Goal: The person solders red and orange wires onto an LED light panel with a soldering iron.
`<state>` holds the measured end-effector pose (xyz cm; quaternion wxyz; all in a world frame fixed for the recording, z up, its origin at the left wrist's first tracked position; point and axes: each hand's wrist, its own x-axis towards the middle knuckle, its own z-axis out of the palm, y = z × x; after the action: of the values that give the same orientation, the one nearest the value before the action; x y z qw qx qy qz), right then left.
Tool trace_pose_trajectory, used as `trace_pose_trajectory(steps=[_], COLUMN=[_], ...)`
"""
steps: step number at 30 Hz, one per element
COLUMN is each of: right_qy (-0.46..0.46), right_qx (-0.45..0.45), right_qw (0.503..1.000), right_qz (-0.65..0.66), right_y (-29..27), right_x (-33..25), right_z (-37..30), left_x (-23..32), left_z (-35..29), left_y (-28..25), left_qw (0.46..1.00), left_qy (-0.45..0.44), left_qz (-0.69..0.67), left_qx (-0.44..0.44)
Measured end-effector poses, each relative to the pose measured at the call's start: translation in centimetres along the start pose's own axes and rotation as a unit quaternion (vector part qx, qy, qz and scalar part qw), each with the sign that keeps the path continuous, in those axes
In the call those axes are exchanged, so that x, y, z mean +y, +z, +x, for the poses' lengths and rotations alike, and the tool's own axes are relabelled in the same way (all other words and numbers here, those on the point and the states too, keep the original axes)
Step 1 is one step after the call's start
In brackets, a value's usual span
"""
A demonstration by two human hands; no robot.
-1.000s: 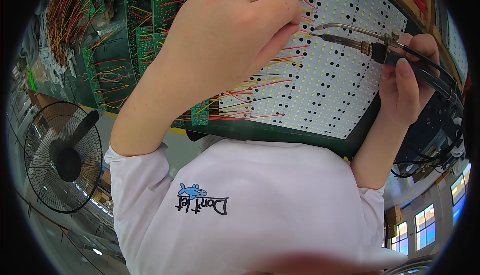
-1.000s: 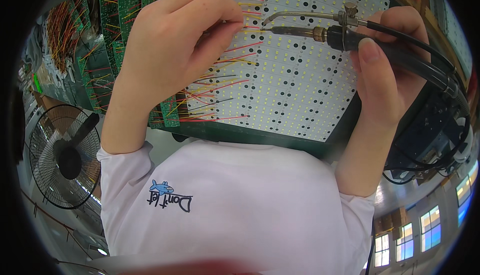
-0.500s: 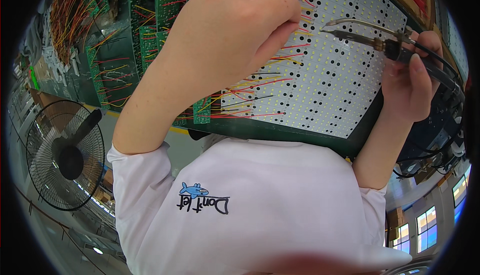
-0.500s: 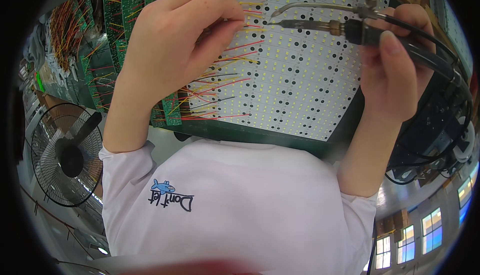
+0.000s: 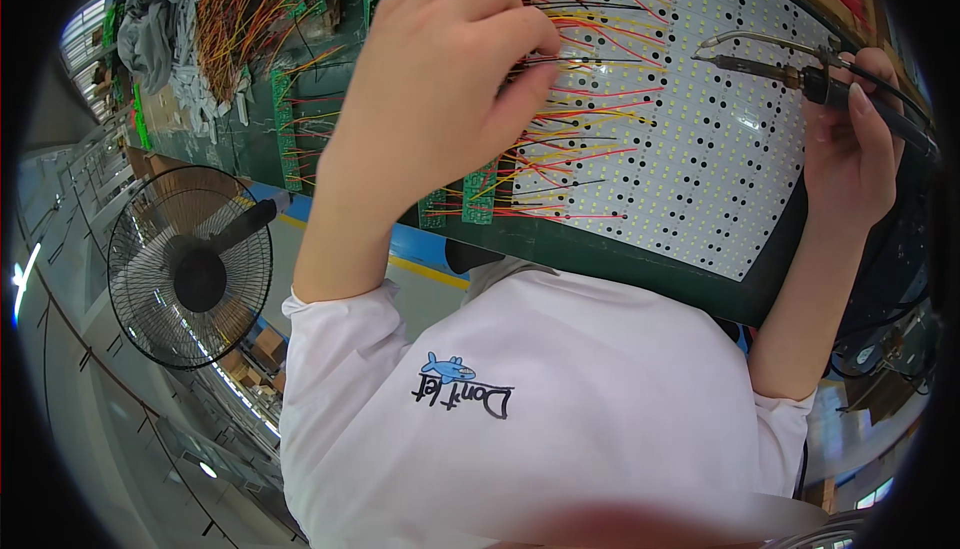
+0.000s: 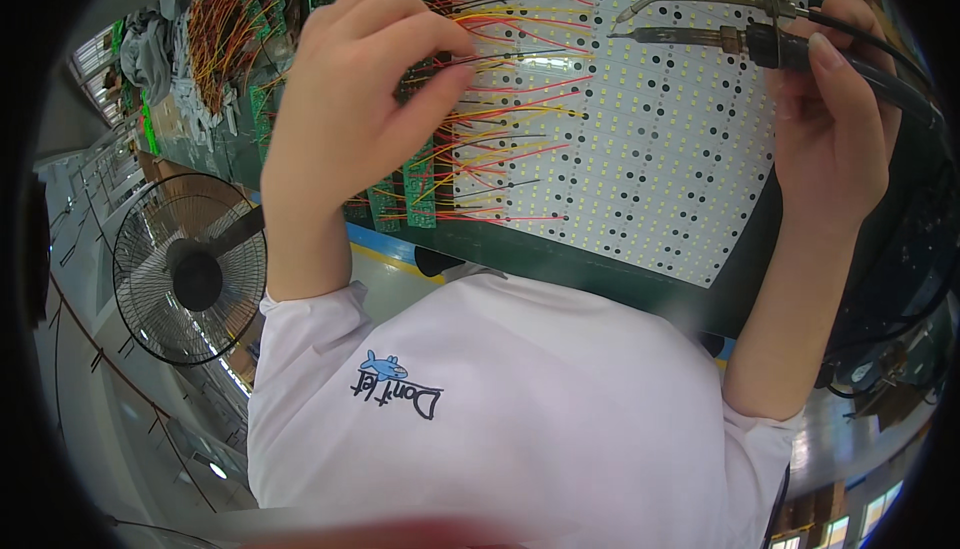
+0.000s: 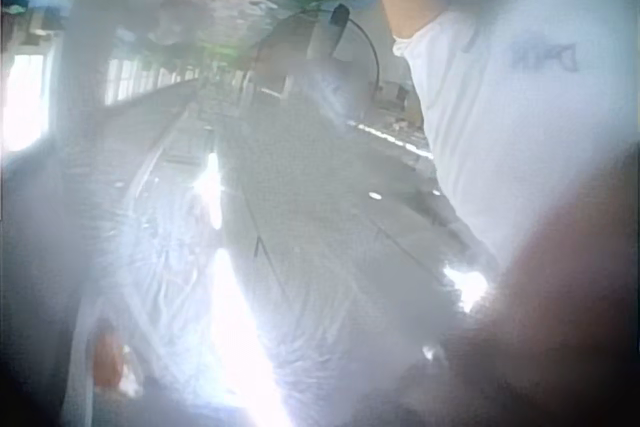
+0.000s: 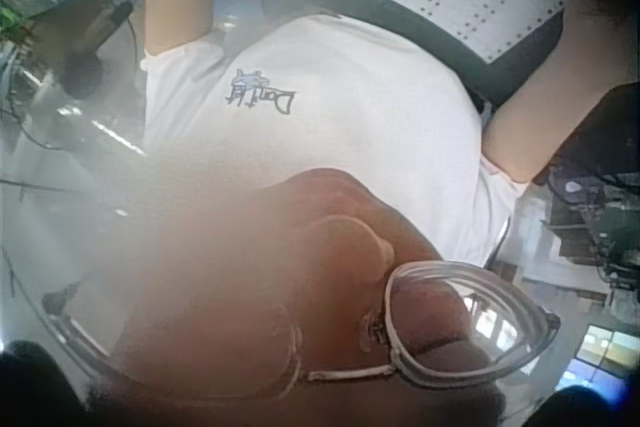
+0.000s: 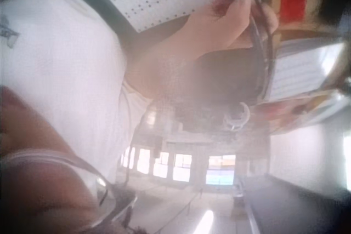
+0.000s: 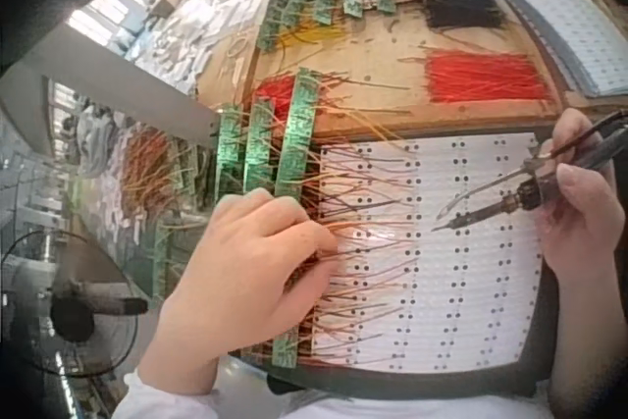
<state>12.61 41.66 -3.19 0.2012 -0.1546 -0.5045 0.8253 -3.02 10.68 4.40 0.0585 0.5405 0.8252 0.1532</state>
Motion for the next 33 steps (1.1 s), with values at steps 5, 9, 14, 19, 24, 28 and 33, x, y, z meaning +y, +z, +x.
trace_pose_trajectory(steps=[5, 9, 14, 19, 24, 28, 33], right_qy=[-0.013, -0.033, -0.023, -0.002, 0.021, 0.027, -0.032], right_qx=[-0.054, -0.048, -0.008, -0.042, -0.064, -0.054, -0.077], right_qw=[0.998, 0.998, 0.999, 0.997, 0.992, 0.994, 0.992], right_qz=[0.031, 0.032, 0.047, 0.066, 0.102, 0.087, 0.092], right_y=[-0.3, 0.4, -1.0, -1.7, -3.5, -3.3, -0.6], right_x=[0.2, 0.2, 0.6, 0.6, 1.0, 0.8, 0.5], right_z=[0.1, 0.1, 0.2, 0.2, 1.2, 0.8, 0.3], left_x=[2.0, 1.6, 1.3, 0.3, -1.5, -0.3, 2.2], left_z=[0.5, 0.6, 0.5, 0.1, -1.6, -1.2, 0.2], left_y=[1.3, 2.0, 1.5, -0.2, -1.4, -0.9, 1.2], left_qw=[0.999, 0.999, 1.0, 0.988, 0.934, 0.982, 0.999], left_qy=[-0.021, -0.004, -0.002, -0.055, -0.12, -0.045, 0.031], left_qz=[0.044, 0.041, -0.025, -0.147, -0.334, -0.182, -0.01], left_qx=[0.023, 0.023, 0.018, -0.016, 0.031, -0.024, -0.024])
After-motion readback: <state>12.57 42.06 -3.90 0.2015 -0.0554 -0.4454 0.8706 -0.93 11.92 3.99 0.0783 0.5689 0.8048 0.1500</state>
